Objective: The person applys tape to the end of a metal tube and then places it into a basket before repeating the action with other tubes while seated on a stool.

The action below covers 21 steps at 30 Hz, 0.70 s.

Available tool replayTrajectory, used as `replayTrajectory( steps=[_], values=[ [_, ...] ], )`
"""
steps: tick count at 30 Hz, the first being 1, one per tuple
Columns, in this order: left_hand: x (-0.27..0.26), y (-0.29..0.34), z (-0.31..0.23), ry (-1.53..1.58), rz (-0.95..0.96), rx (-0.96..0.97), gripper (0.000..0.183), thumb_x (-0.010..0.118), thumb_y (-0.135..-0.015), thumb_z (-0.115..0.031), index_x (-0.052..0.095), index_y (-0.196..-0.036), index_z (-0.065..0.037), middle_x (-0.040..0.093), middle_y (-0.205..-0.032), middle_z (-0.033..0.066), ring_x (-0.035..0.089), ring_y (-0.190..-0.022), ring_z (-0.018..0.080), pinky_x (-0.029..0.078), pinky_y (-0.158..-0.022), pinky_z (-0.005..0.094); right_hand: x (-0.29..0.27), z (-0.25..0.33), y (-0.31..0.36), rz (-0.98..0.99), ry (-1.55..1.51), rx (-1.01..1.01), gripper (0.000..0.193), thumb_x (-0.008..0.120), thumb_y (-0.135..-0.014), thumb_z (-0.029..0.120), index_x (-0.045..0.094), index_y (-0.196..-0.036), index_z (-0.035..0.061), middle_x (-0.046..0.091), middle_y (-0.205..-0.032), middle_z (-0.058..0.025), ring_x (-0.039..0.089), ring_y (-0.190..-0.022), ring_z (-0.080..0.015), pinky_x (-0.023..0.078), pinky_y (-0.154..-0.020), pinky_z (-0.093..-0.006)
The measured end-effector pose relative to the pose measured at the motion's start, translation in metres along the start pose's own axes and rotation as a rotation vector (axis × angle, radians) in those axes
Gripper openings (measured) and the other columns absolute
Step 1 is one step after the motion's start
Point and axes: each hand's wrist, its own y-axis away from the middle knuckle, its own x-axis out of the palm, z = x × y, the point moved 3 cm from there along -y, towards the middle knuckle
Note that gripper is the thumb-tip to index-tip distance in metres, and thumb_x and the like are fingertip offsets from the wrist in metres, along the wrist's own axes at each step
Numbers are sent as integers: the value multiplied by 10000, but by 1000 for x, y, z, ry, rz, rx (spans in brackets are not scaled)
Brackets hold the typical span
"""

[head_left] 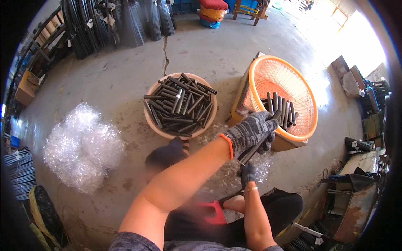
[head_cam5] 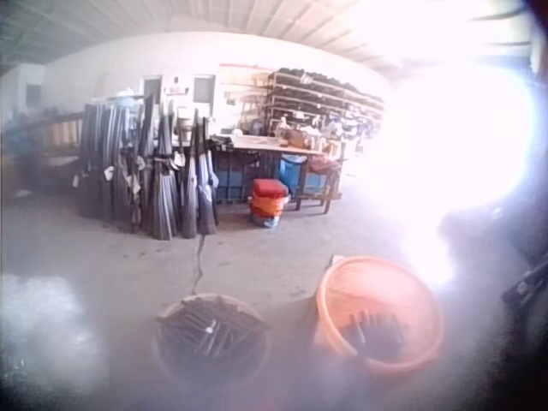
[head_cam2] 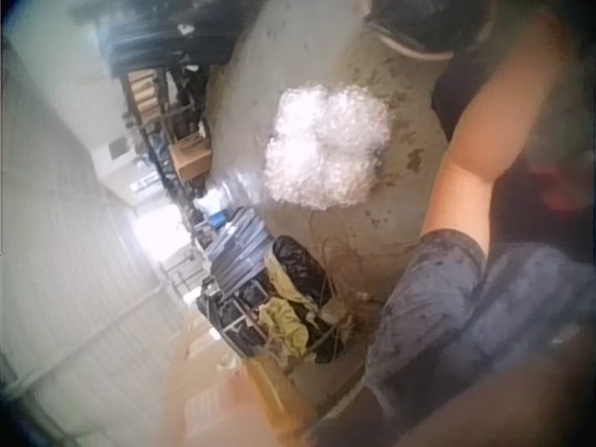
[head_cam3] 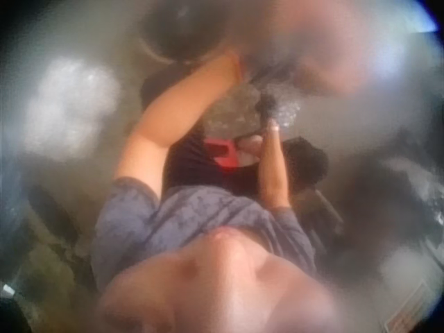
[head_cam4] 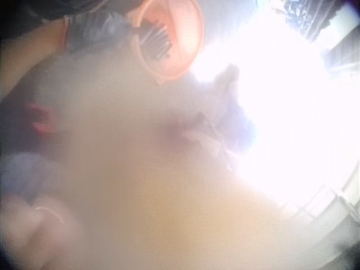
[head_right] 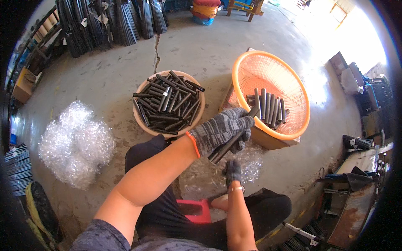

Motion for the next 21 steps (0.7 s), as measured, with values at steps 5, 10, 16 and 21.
replayTrajectory(
  steps=[5,10,16,21],
  values=[
    [-9,3,5,-82,-47,-32,218,506,-931,-235,521,-1001,-28,541,-659,37,529,-471,125,449,-417,244,-75,98,19,21,-1256,76,449,503,-902,342,446,-1258,75,527,-1186,-109,510,-1032,-235,432,-846,-345],
    [-2,-4,13,-97,16,-40,235,488,-940,-237,540,-1008,-18,559,-684,39,523,-465,116,446,-415,242,-201,212,22,215,-1375,-569,629,496,-898,490,361,-1338,61,564,-1101,-47,554,-925,-188,464,-814,-313],
    [-22,-31,39,-436,-69,286,275,488,-938,-230,535,-1088,-3,576,-741,46,538,-518,116,470,-458,260,-135,183,6,-25,-715,-596,561,501,-905,426,399,-1315,56,546,-1132,-60,530,-970,-187,440,-853,-313],
    [2,-4,12,-89,41,-58,230,492,-936,-243,519,-997,-22,543,-692,41,533,-515,126,472,-468,271,-1,43,22,206,65,30,528,512,-903,378,411,-1308,55,524,-1185,-78,505,-1028,-197,417,-897,-321]
  ],
)
